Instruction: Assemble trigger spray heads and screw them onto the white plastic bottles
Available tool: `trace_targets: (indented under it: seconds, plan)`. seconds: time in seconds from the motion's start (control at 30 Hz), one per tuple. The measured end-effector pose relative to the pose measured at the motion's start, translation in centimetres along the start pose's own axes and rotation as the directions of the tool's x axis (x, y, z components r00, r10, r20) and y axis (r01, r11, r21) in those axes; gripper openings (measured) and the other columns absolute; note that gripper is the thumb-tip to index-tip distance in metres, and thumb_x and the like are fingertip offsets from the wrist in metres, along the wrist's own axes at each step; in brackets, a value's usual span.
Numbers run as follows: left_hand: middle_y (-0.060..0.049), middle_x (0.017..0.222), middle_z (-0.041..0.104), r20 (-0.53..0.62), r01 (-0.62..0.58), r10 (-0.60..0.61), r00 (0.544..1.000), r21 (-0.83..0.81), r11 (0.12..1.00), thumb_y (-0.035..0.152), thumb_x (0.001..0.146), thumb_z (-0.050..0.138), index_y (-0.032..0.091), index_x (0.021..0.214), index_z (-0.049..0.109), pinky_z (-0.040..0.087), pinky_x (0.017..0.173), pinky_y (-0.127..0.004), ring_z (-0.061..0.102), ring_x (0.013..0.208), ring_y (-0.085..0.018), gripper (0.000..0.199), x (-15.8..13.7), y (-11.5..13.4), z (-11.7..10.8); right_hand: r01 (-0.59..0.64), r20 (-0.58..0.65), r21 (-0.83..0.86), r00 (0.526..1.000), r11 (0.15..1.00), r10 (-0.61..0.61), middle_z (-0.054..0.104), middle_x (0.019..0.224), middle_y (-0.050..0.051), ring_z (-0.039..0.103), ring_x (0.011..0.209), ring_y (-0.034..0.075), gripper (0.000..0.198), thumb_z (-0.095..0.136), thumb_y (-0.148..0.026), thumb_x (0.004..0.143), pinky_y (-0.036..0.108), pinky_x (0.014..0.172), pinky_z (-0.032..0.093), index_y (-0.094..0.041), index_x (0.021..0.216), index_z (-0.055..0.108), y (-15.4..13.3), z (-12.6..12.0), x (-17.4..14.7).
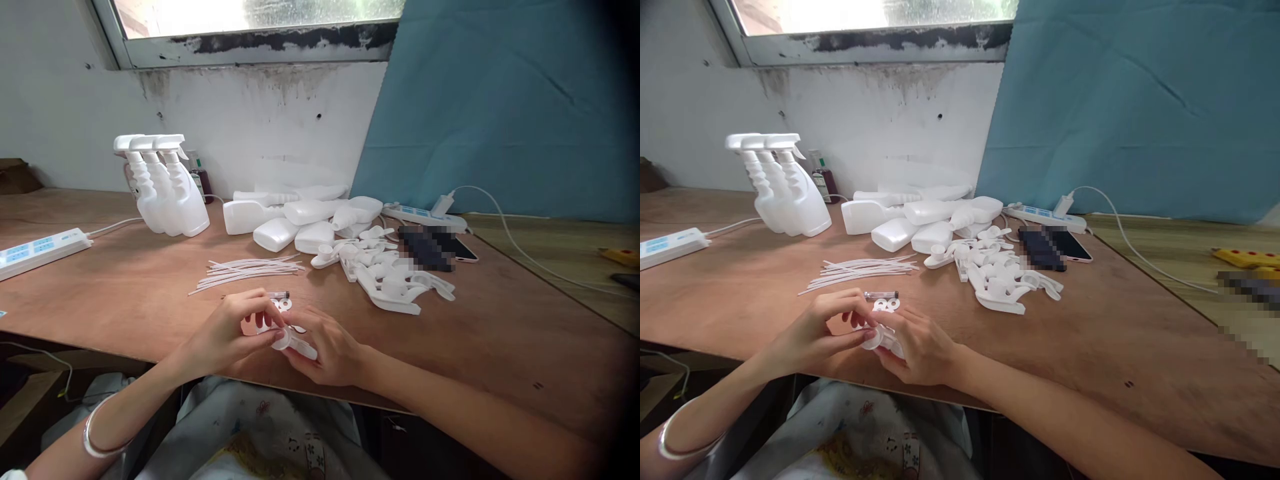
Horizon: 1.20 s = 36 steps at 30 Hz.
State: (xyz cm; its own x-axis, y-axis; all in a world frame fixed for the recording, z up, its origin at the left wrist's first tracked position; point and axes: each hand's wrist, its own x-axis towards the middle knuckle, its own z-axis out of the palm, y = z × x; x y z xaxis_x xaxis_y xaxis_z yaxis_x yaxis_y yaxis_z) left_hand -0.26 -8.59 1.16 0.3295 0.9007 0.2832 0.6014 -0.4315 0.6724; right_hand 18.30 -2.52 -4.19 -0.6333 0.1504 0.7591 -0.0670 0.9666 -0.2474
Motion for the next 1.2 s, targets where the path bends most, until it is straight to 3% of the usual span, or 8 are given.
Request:
trace_targets:
  seconds: [0.2,0.37,0.6,0.83,1.2]
  plan:
    - [-0.002,0.082,0.056,0.029,-0.062,0.061,0.998,0.049,0.997,0.025,0.083,0.054,0.016,0.082,0.056,0.042,0.065,-0.024,0.051,0.072,-0.011,0.009,-0.1,0.0,-0.5,-0.025,0.026,0.009,0.999,1.000,0.025,0.063,0.090,0.008,0.061,0.079,0.017,0.032,0.054,-0.016,0.079,0.030,0.070,0.050,-0.017,0.108,0.040,0.2,-0.1,0.2]
    - [-0.006,0.095,0.058,0.130,-0.258,0.238,0.963,0.176,0.950,0.030,0.082,0.057,0.018,0.089,0.057,0.041,0.078,-0.028,0.053,0.088,-0.016,0.014,-0.4,-0.5,-1.0,0.123,0.118,-0.043,0.986,0.991,-0.117,0.064,0.092,0.008,0.059,0.084,0.017,0.019,0.054,-0.014,0.079,0.030,0.076,0.051,-0.016,0.097,0.047,0.5,-0.4,0.5]
    - [-0.004,0.098,0.062,0.173,-0.400,0.362,0.916,0.319,0.859,0.037,0.077,0.063,0.019,0.086,0.058,0.038,0.077,-0.029,0.055,0.084,-0.016,0.021,-0.7,-1.5,-1.0,0.257,0.170,-0.191,0.959,0.947,-0.225,0.065,0.094,0.006,0.056,0.092,0.021,0.019,0.058,-0.020,0.078,0.033,0.077,0.051,-0.014,0.095,0.055,0.6,-0.7,0.6]
    - [-0.005,0.102,0.062,0.172,-0.477,0.447,0.878,0.394,0.786,0.030,0.082,0.059,0.019,0.090,0.057,0.037,0.077,-0.030,0.055,0.086,-0.016,0.014,-0.6,-2.1,-0.8,0.207,0.148,-0.206,0.973,0.956,-0.179,0.066,0.098,0.006,0.056,0.092,0.020,0.030,0.056,-0.020,0.080,0.034,0.078,0.050,-0.014,0.109,0.052,1.0,-0.6,0.3]
    - [-0.004,0.095,0.065,0.163,-0.525,0.506,0.847,0.403,0.750,0.023,0.084,0.056,0.018,0.092,0.056,0.036,0.073,-0.030,0.055,0.084,-0.016,0.009,-0.6,-2.6,-0.5,0.172,0.142,-0.118,0.978,0.978,-0.155,0.066,0.093,0.007,0.056,0.085,0.018,0.018,0.057,-0.017,0.080,0.032,0.074,0.049,-0.013,0.098,0.055,0.8,-0.7,0.6]
